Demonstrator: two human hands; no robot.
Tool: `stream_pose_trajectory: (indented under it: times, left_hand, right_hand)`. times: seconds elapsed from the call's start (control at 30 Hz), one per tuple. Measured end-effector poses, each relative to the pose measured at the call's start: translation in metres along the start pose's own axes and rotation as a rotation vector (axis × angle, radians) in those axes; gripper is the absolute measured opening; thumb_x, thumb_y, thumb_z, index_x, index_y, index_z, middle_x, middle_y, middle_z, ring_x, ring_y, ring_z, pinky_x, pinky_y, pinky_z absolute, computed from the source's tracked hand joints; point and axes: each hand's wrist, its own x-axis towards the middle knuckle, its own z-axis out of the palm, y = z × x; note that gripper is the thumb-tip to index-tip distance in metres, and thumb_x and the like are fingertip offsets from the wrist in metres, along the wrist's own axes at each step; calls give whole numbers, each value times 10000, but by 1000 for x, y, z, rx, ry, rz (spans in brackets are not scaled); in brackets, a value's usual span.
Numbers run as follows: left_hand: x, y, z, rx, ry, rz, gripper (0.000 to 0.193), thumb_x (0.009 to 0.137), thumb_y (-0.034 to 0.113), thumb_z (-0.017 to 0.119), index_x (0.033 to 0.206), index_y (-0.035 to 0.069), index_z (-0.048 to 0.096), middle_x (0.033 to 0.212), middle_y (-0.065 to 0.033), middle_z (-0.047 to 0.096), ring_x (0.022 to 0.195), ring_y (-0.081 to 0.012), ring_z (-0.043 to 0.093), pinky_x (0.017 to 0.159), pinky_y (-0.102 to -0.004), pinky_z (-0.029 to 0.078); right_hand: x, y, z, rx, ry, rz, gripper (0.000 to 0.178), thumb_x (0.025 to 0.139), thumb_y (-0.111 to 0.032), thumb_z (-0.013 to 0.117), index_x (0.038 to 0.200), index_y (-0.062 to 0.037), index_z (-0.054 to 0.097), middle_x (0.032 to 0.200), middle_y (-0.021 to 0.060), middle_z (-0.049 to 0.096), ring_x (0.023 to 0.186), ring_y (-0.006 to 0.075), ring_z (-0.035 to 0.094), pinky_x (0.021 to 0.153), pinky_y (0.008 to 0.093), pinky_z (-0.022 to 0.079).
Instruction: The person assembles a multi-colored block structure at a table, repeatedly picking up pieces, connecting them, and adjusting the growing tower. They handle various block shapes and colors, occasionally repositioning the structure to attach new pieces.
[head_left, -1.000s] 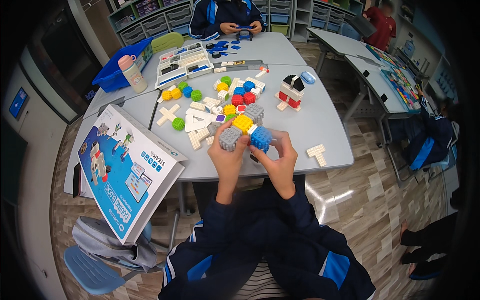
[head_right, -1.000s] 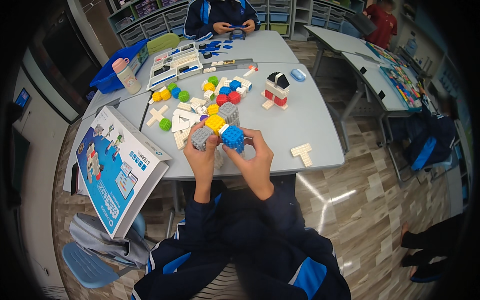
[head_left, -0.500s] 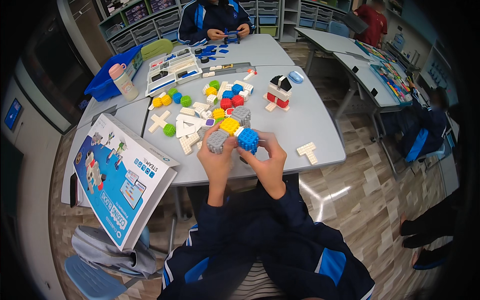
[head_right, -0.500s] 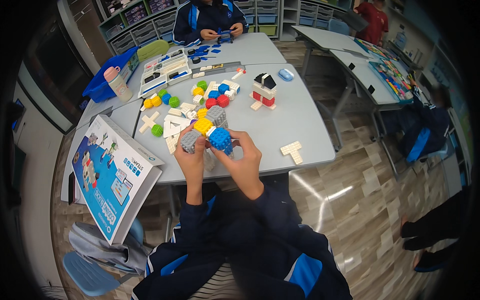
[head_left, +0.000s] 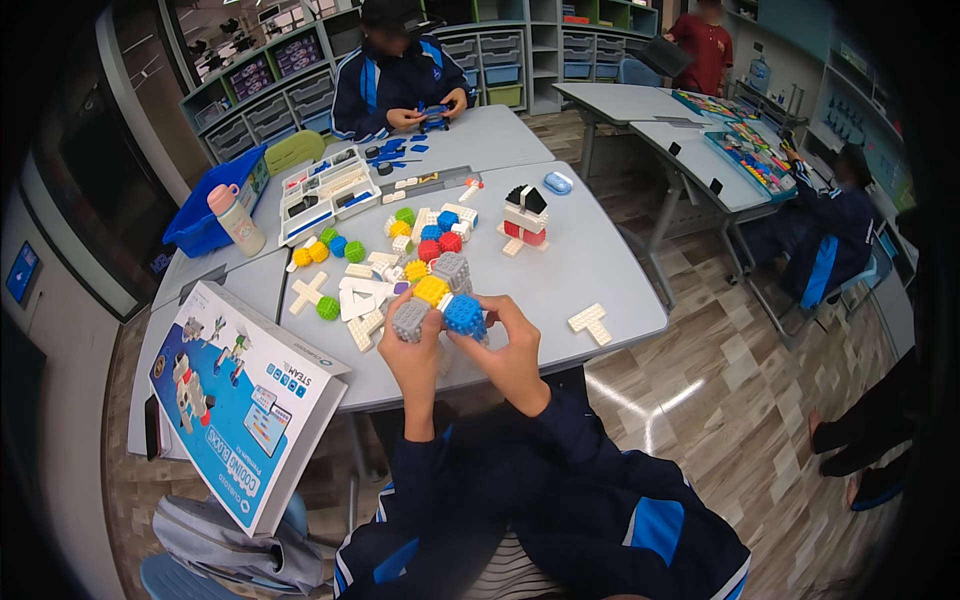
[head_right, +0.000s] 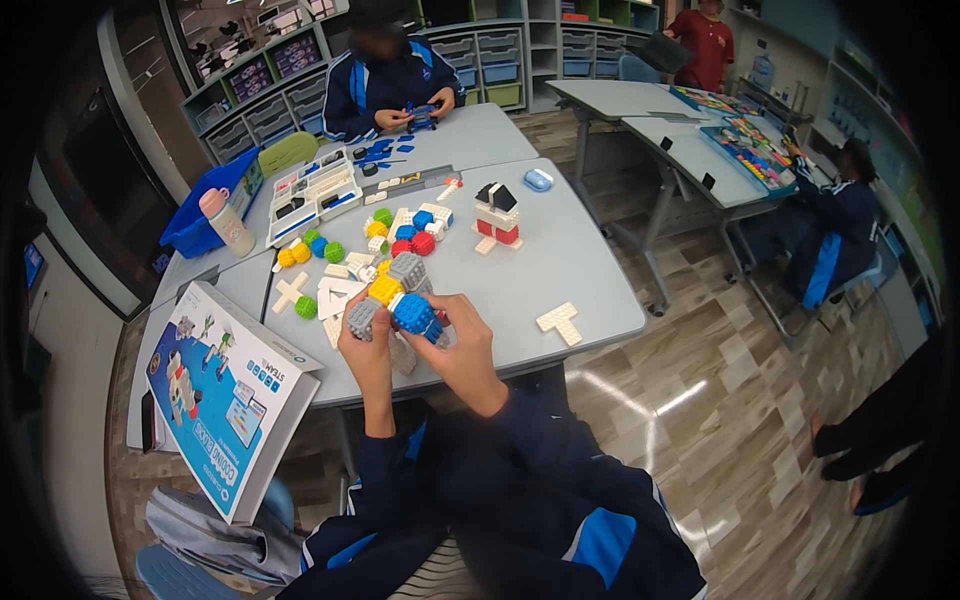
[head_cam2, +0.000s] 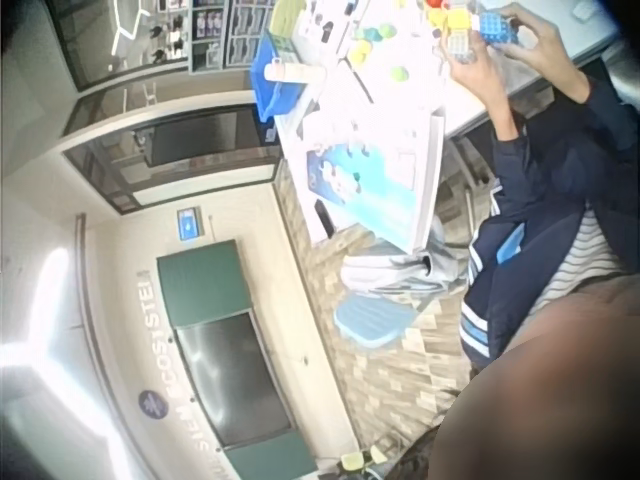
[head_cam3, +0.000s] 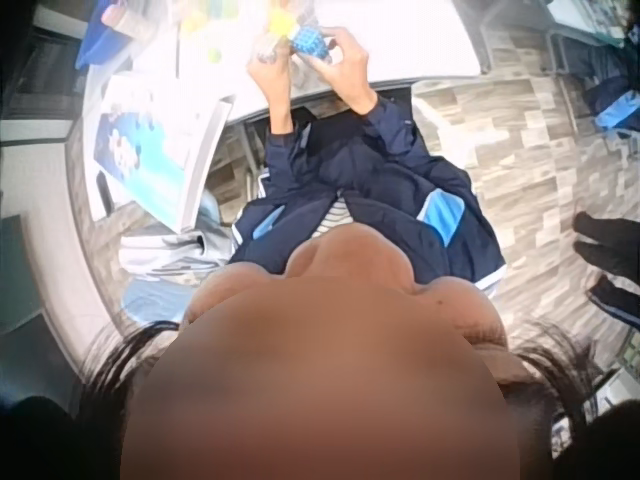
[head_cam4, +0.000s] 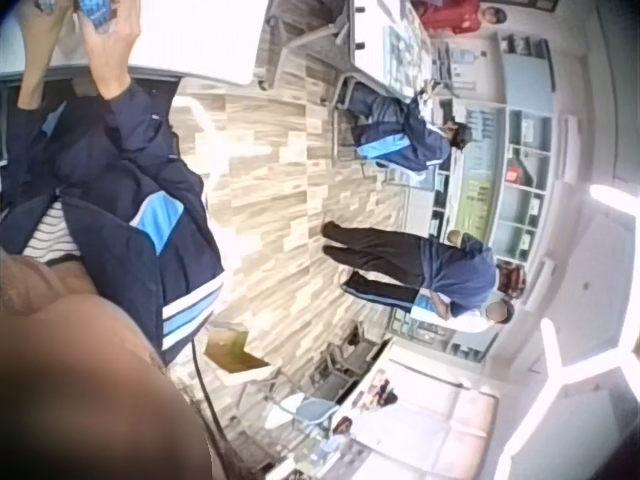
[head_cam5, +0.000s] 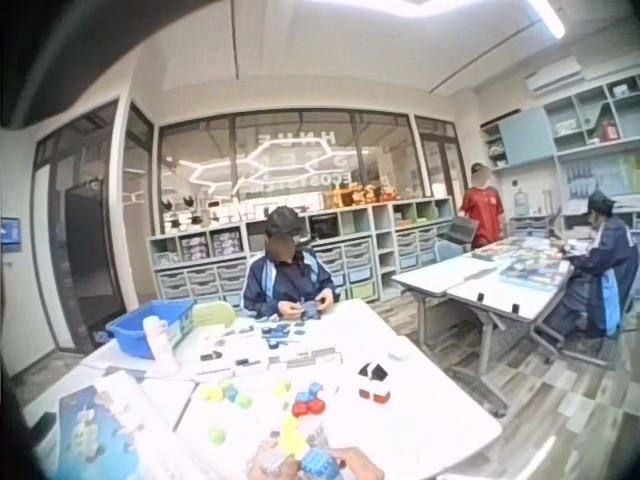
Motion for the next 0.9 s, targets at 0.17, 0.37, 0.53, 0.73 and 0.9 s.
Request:
stream_pose_trajectory:
  times: [0.17, 0.37, 0.53, 0.73, 0.9]
  left_hand:
    - [1, -4, -4, 17, -12, 16, 435, 892, 178, 769, 1236, -32, 606, 1054, -124, 696, 959, -162, 651, 869, -302, 520]
    - [1, -2, -5, -8, -49, -6, 433, 886, 151, 768, 1246, -23, 601, 1088, -127, 691, 988, -161, 643, 888, -305, 513]
    - [4, 0, -8, -99, -73, -79, 453, 873, 140, 777, 1254, -24, 594, 1092, -116, 689, 985, -157, 639, 888, -301, 511]
    - [3, 0, -11, -90, -125, -76, 491, 865, 183, 796, 1276, -3, 602, 1048, -104, 709, 949, -127, 645, 856, -282, 518]
    - [3, 5, -10, -101, -128, 2, 517, 867, 215, 799, 1291, 1, 597, 1050, -102, 710, 946, -114, 644, 847, -271, 519]
  right_hand:
    - [2, 0, -1, -22, 13, 49, 398, 722, -118, 865, 1058, -25, 673, 955, 81, 714, 749, 160, 622, 674, 279, 508]
    - [1, -7, -2, -27, -17, 7, 419, 707, -121, 867, 1071, -31, 681, 893, 74, 685, 722, 153, 596, 657, 286, 502]
    - [1, -6, -1, -87, 7, 22, 417, 706, -117, 869, 1065, -22, 680, 877, 74, 685, 722, 153, 592, 660, 288, 503]
    - [1, 1, 0, -107, 10, 28, 400, 714, -122, 872, 1041, -10, 672, 874, 89, 676, 712, 170, 584, 655, 304, 496]
    - [0, -1, -1, -128, -1, 46, 385, 705, -107, 873, 1010, -5, 660, 843, 84, 647, 699, 171, 563, 642, 299, 486]
